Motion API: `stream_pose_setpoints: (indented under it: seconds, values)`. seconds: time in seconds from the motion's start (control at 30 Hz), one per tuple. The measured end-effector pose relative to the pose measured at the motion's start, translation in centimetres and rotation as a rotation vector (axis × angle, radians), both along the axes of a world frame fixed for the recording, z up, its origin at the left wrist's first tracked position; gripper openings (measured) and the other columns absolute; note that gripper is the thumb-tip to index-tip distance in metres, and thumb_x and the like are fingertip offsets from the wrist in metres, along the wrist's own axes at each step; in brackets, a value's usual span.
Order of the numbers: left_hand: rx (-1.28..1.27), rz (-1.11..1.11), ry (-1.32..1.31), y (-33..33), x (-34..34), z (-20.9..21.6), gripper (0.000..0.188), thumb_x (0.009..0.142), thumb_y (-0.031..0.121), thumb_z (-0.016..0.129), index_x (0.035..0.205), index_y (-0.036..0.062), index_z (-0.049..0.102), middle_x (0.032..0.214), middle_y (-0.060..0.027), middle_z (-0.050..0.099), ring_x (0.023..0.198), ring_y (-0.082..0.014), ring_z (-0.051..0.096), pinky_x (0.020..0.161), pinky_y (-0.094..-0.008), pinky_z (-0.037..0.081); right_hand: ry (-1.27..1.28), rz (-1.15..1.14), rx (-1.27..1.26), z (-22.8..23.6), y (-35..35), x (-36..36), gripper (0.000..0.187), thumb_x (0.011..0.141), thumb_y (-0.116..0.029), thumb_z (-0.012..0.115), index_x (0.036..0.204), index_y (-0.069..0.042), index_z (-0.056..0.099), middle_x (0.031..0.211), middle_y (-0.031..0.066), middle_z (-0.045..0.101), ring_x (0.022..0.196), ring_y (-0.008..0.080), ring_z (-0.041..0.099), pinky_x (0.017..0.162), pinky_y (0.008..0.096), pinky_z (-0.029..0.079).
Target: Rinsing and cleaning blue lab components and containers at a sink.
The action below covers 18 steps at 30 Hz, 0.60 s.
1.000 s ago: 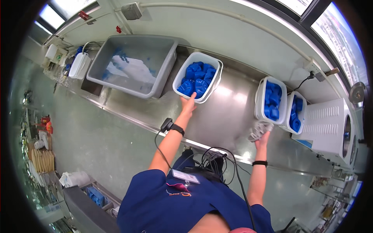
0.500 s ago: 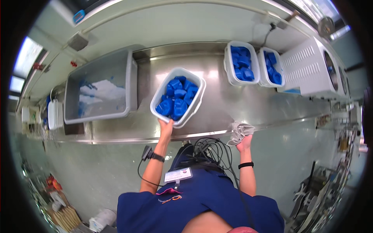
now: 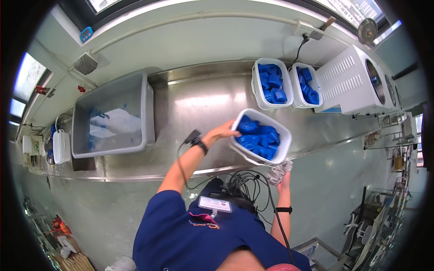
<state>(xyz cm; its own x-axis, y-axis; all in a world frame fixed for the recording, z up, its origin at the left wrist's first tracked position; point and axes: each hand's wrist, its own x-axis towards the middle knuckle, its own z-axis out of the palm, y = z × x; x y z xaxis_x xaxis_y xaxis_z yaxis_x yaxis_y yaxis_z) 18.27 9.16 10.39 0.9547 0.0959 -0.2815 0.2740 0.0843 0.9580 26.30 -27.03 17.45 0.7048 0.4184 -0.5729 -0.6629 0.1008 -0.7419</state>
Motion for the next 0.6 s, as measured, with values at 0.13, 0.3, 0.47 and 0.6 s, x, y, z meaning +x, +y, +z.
stream_pose_setpoints:
  seconds: [0.13, 0.3, 0.47, 0.6]
  values:
    - [-0.434, 0.203, 0.048, -4.5, 3.9, 5.3, 0.102, 0.083, 0.052, 0.067, 0.155, 0.0097, 0.008, 0.155, -0.0195, 0.023, 0.141, -0.0318, 0.029, 0.115, -0.0425, 0.026, 0.147, -0.316, 0.072, 1.1, -1.9, -1.6, 0.036, 0.098, -0.046, 0.038, 0.104, -0.017, 0.058, 0.092, 0.0003, 0.062, 0.084, 0.0163, 0.061, 0.069, 0.0438, 0.056]
    - [0.285, 0.336, -0.248, -4.3, -4.9, 5.6, 0.058, 0.093, 0.037, 0.062, 0.142, 0.0116, 0.044, 0.146, -0.0196, 0.042, 0.136, -0.0326, 0.040, 0.112, -0.0422, 0.031, 0.191, -0.186, 0.184, -3.9, 0.0, -4.4, 0.036, 0.099, -0.047, 0.038, 0.103, -0.018, 0.058, 0.091, -0.0027, 0.062, 0.085, 0.0149, 0.062, 0.063, 0.0314, 0.054]
    - [1.057, 1.238, -0.150, 3.8, -22.6, 9.2, 0.013, 0.089, 0.011, 0.061, 0.099, 0.0043, 0.065, 0.115, -0.0133, 0.063, 0.110, -0.0297, 0.058, 0.096, -0.0413, 0.044, -0.630, 0.312, -0.226, -7.6, 9.0, -4.7, 0.059, 0.091, -0.051, 0.051, 0.133, -0.008, 0.048, 0.128, 0.0119, 0.052, 0.118, 0.0258, 0.049, 0.103, 0.0470, 0.036]
    - [1.328, 1.452, 0.124, 9.8, -29.9, 9.9, 0.020, 0.095, 0.017, 0.052, 0.105, 0.0026, 0.062, 0.118, -0.0152, 0.061, 0.114, -0.0337, 0.054, 0.100, -0.0439, 0.039, -1.282, 0.857, -0.639, -12.1, 15.8, -1.7, 0.076, 0.079, -0.046, 0.063, 0.136, 0.002, 0.046, 0.141, 0.0245, 0.043, 0.136, 0.0390, 0.032, 0.117, 0.0545, 0.014]
